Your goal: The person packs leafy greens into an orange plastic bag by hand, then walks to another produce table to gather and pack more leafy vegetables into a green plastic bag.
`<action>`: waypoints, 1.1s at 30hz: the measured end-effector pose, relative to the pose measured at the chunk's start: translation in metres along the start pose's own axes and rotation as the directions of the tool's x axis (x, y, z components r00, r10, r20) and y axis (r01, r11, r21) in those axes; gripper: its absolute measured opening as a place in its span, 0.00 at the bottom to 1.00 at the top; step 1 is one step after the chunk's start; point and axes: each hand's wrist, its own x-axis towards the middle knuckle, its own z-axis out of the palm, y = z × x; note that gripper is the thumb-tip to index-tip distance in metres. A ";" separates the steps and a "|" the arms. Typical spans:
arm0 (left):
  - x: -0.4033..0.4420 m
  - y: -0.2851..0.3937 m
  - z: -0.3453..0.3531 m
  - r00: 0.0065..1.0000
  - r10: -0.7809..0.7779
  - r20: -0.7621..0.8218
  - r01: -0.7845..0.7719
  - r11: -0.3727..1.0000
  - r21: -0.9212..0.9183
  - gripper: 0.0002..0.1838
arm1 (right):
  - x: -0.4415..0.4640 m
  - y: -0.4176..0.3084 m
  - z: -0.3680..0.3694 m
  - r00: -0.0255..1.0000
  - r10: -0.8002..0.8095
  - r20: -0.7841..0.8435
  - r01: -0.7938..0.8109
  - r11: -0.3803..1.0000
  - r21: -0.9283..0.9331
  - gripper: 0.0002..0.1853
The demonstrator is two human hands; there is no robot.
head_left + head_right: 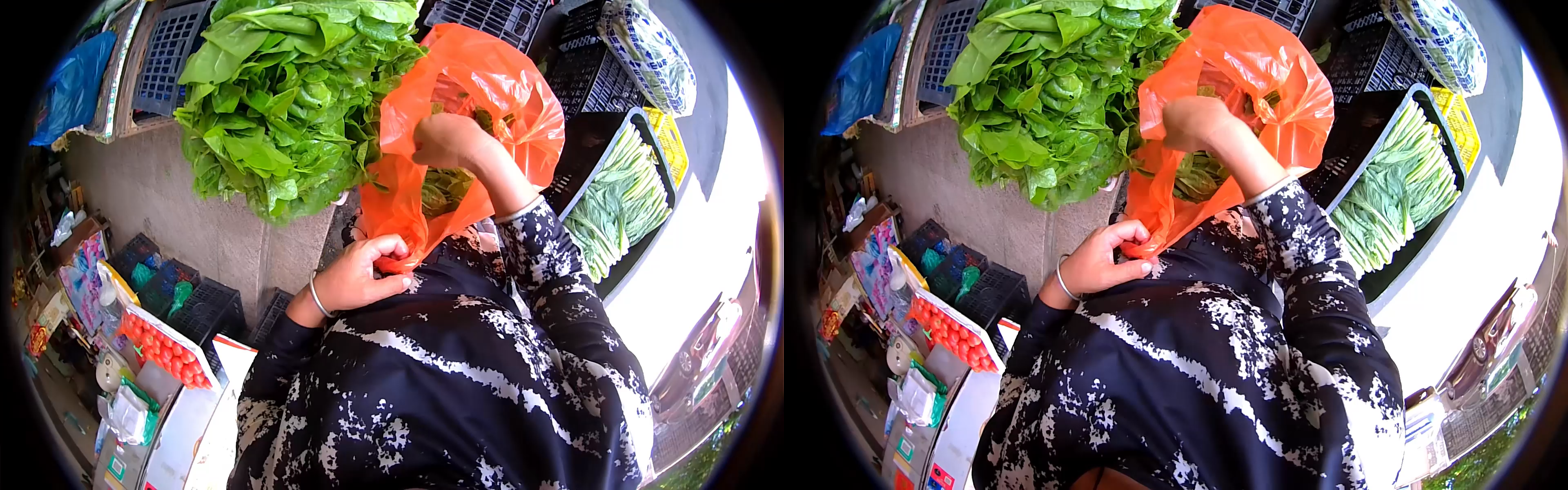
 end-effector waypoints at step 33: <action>-0.016 -0.007 -0.002 0.941 -0.081 -0.327 -0.011 0.963 -0.269 0.16 | -0.004 0.030 0.016 0.825 0.370 -0.428 0.366 0.227 0.903 0.10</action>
